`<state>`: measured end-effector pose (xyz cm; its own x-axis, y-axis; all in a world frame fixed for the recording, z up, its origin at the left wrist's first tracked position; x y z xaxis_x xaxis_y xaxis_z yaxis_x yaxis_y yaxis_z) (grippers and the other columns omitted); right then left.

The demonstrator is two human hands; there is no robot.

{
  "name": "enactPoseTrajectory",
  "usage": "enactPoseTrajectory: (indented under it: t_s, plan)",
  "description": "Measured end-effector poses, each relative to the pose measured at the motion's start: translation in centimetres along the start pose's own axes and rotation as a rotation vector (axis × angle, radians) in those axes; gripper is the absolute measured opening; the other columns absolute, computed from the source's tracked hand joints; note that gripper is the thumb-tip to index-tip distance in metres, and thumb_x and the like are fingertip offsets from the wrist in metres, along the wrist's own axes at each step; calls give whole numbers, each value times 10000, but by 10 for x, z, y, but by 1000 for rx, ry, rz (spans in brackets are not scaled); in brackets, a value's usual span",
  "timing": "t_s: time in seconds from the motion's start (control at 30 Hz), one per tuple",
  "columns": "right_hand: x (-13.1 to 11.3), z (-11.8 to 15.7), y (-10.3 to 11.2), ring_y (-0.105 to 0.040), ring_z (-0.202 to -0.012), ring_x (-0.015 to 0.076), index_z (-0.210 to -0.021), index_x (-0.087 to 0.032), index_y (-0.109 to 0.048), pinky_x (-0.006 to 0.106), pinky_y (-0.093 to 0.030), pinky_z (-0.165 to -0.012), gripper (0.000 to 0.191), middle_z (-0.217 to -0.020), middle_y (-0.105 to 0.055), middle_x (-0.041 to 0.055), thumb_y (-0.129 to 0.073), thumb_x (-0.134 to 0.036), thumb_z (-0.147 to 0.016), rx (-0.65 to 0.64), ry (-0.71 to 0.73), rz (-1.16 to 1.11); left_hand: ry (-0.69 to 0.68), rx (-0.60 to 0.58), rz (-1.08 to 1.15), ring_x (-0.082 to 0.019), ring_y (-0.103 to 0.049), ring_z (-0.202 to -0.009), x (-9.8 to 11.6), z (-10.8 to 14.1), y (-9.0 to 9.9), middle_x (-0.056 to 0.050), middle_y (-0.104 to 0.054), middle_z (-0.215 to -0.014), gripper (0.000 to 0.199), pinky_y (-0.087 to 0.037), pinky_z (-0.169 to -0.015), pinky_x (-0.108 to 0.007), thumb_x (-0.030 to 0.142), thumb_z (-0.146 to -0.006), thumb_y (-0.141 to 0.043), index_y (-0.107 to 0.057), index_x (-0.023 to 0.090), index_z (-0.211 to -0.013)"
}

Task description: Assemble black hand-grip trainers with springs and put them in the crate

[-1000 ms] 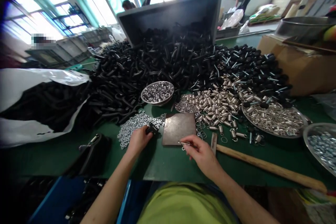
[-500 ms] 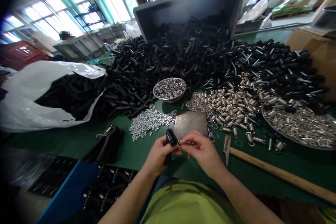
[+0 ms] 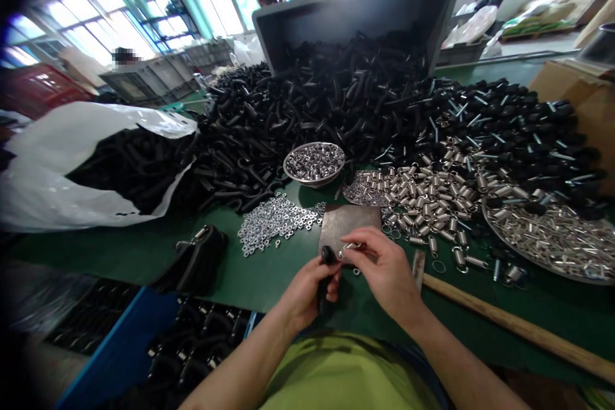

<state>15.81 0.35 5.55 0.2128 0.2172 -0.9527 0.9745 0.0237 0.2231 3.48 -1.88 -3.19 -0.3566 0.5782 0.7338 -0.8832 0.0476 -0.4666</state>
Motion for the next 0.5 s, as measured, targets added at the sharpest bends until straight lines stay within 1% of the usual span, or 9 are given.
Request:
enactPoseTrajectory:
  t_s: [0.07, 0.1, 0.17, 0.23, 0.3, 0.4, 0.47, 0.5]
  plan:
    - [-8, 0, 2, -600, -851, 155, -903, -236, -657, 277, -508, -741, 114, -950, -602, 26, -620, -240, -796, 7, 47, 15, 112, -41, 147, -35, -335, -452, -13, -2, -9, 47, -435, -623, 215, -232, -416, -150, 244, -680, -650, -521, 160, -830]
    - [-12, 0, 2, -601, -854, 155, -904, -236, -655, 276, -508, -742, 112, -951, -604, 26, -615, -232, -800, 5, 71, 34, 136, -58, 181, -31, -327, -453, -15, -3, -14, 49, -427, -622, 223, -223, -416, -144, 237, -674, -655, -511, 162, -827]
    - [-17, 0, 0, -601, -859, 157, -901, -235, -655, 277, -500, -747, 113, -941, -614, 25, -603, -206, -805, -7, 115, 105, 143, -79, 203, -29, -320, -455, -16, -3, -20, 49, -425, -622, 222, -213, -415, -142, 222, -662, -653, -490, 166, -804]
    - [-20, 1, -4, -597, -880, 160, -900, -235, -657, 283, -483, -772, 136, -935, -626, 22, -580, -168, -810, -32, 147, 195, 117, -83, 182, -33, -312, -458, -13, -2, -24, 55, -411, -606, 220, -206, -414, -147, 210, -649, -646, -477, 172, -785]
    - [-20, 2, -9, -592, -902, 161, -904, -233, -659, 288, -466, -798, 171, -940, -633, 22, -552, -134, -815, -60, 160, 258, 60, -65, 102, -42, -298, -460, -9, -1, -24, 68, -380, -570, 222, -203, -414, -157, 208, -643, -647, -481, 177, -788]
    - [-14, 3, -12, -591, -904, 161, -902, -229, -657, 289, -456, -804, 181, -939, -634, 23, -532, -128, -817, -69, 129, 272, -24, -27, -136, -55, -300, -468, -3, 4, -21, 75, -366, -543, 265, -212, -416, -177, 271, -648, -687, -514, 175, -823]
    - [-4, 3, -10, -597, -872, 160, -884, -223, -655, 283, -459, -778, 150, -906, -637, 18, -545, -153, -811, -55, 68, 251, -28, -24, -278, -54, -297, -460, -3, 8, -21, 75, -371, -544, 322, -201, -407, -187, 344, -640, -717, -525, 171, -832]
    - [3, 2, -7, -601, -850, 158, -895, -223, -654, 279, -463, -762, 141, -900, -641, 15, -555, -172, -808, -56, 29, 236, -12, -35, -311, -49, -281, -448, -5, 10, -22, 80, -357, -536, 345, -187, -401, -188, 376, -637, -722, -521, 172, -827]
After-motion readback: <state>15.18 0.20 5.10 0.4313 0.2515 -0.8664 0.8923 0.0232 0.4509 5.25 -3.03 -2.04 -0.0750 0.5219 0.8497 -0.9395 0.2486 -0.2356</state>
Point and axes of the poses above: each hand's wrist, its own z-axis away from the middle knuckle, its own y-axis out of the back of the hand, x = y × z, the point moved 8 cm from there along -z, towards the middle knuckle
